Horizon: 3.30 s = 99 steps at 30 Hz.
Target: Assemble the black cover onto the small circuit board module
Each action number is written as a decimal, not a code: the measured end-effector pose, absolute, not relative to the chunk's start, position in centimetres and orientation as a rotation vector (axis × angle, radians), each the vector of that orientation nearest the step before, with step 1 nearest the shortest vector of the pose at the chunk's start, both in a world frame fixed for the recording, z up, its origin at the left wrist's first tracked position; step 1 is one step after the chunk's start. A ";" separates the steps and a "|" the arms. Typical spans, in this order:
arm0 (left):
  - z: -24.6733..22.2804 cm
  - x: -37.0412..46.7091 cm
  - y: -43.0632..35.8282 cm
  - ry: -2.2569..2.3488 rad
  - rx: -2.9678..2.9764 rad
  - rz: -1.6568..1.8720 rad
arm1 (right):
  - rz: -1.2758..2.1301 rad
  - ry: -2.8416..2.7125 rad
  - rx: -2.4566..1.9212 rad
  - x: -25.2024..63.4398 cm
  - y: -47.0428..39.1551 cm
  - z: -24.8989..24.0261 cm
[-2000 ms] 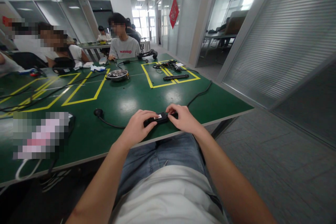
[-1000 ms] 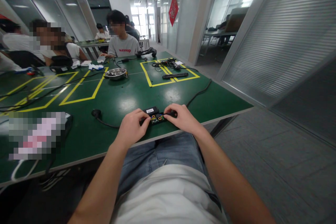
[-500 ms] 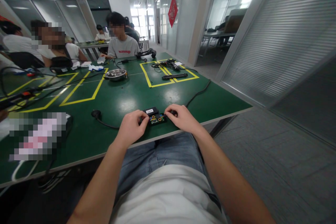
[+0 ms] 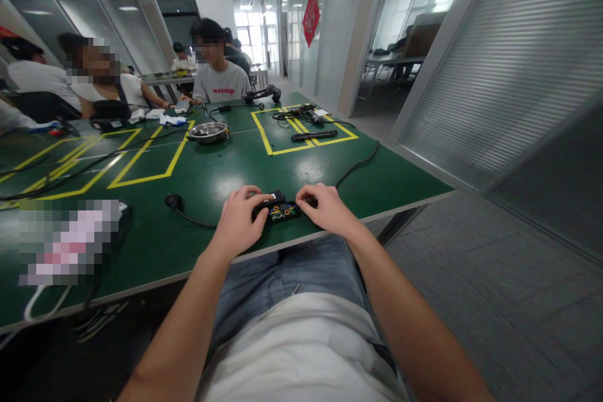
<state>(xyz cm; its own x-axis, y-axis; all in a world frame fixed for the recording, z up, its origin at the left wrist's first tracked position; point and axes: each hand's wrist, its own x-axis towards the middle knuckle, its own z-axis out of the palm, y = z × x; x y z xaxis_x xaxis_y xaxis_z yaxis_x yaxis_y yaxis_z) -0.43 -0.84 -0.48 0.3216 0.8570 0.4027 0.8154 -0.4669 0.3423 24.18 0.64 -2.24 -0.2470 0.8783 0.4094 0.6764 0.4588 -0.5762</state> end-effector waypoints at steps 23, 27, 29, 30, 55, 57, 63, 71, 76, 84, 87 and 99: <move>-0.9 -0.8 -0.6 1.150 2.538 0.877 | 0.512 -1.945 -1.121 24.6 0.9 -3.0; -0.5 -0.6 -0.9 1.159 2.524 0.889 | 0.506 -1.950 -1.126 24.7 0.9 -3.0; -0.4 -0.5 -1.0 1.215 2.497 0.932 | 0.511 -1.948 -1.122 24.7 0.9 -3.0; -0.3 -0.5 -1.0 1.277 2.473 0.977 | 0.512 -1.947 -1.120 24.7 0.9 -3.0; 0.2 -0.4 -1.7 1.575 2.441 0.862 | 0.486 -1.985 -1.126 24.4 0.4 -2.4; 0.1 -0.5 -1.7 1.563 2.442 0.942 | 0.497 -1.958 -1.105 24.5 0.4 -2.4; 0.0 -0.6 -1.4 1.582 2.415 0.832 | 0.506 -1.954 -1.118 24.5 0.7 -2.6; 0.1 -0.4 -1.1 1.475 2.430 0.849 | 0.424 -1.993 -1.171 24.6 0.9 -2.7; -0.1 -0.4 -0.9 1.426 2.429 0.828 | 0.453 -2.003 -1.173 24.6 0.8 -2.6; -1.3 -0.4 -0.3 1.550 2.474 0.938 | 0.400 -2.027 -1.228 24.6 0.8 -2.5; -1.6 -0.4 0.4 1.656 2.400 0.905 | 0.384 -2.033 -1.232 24.6 0.8 -2.5; -0.5 -0.4 -1.0 1.277 2.465 1.047 | 0.503 -1.978 -1.106 24.7 0.8 -2.8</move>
<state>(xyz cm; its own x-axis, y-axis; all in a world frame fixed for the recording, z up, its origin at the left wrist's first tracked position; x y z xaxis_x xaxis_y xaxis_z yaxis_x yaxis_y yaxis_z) -0.42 -1.03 -0.47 0.3850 0.7709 0.5074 0.6487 -0.6171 0.4454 24.72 0.82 -2.85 -0.3004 0.8414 0.4492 0.5244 0.5391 -0.6590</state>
